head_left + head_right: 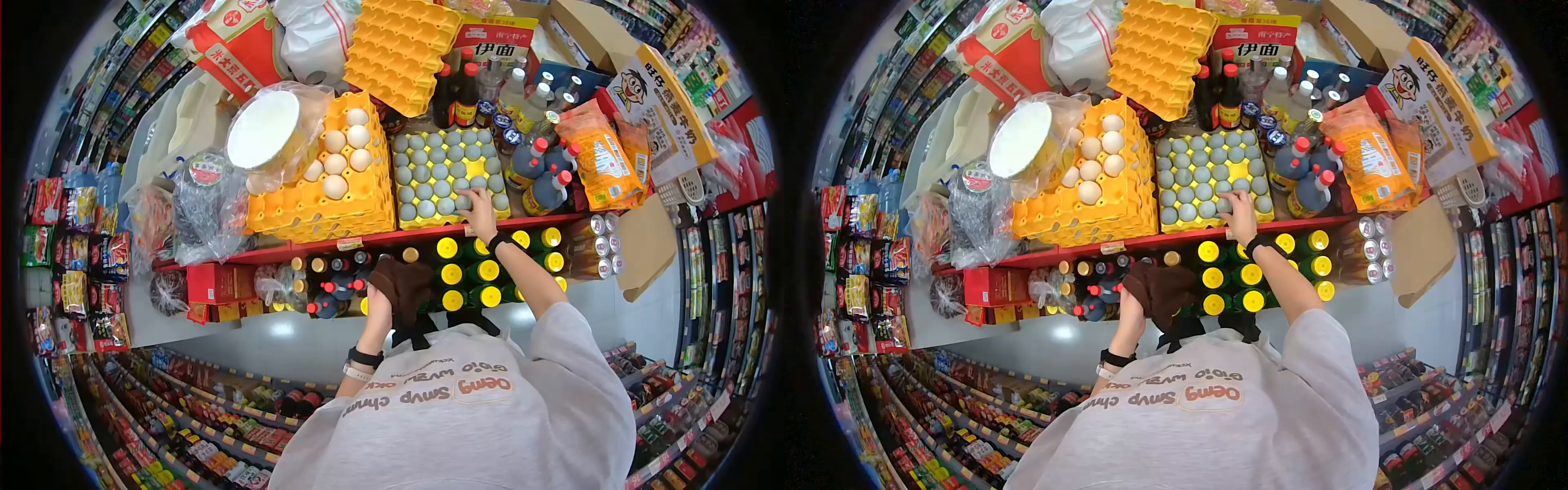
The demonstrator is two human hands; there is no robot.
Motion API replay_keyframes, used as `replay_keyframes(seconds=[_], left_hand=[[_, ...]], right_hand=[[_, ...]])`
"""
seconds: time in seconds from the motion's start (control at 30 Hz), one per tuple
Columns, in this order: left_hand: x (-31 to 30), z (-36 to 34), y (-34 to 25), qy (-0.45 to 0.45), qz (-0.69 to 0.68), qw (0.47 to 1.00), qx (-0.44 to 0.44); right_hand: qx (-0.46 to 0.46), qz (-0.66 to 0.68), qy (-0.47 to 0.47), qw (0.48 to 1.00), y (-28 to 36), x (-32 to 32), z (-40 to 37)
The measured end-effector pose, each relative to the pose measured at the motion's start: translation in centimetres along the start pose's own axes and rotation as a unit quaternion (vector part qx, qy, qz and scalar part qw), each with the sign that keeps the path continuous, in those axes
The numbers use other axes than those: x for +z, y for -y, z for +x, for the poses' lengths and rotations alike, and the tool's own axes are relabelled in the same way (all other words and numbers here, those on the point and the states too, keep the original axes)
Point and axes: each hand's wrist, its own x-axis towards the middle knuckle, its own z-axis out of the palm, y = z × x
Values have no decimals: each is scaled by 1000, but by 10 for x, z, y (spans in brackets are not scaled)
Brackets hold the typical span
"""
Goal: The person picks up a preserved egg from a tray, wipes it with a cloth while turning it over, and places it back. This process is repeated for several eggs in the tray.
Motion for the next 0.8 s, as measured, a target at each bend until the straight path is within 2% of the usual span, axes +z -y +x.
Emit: replay_keyframes(seconds=[0.3,0.5,0.67,0.8], left_hand=[[8,-2,-1,-21,0,1000,10],[3,-1,-1,4,-4,1000,27],[7,0,-6,12,-10,1000,16],[3,3,0,-4,-23,1000,-2]], right_hand=[[-23,-52,-6,998,2,-5,-2],[-34,-63,-5,997,7,-4,2],[-94,-111,46,988,20,-4,6],[-115,-106,50,986,15,-2,10]])
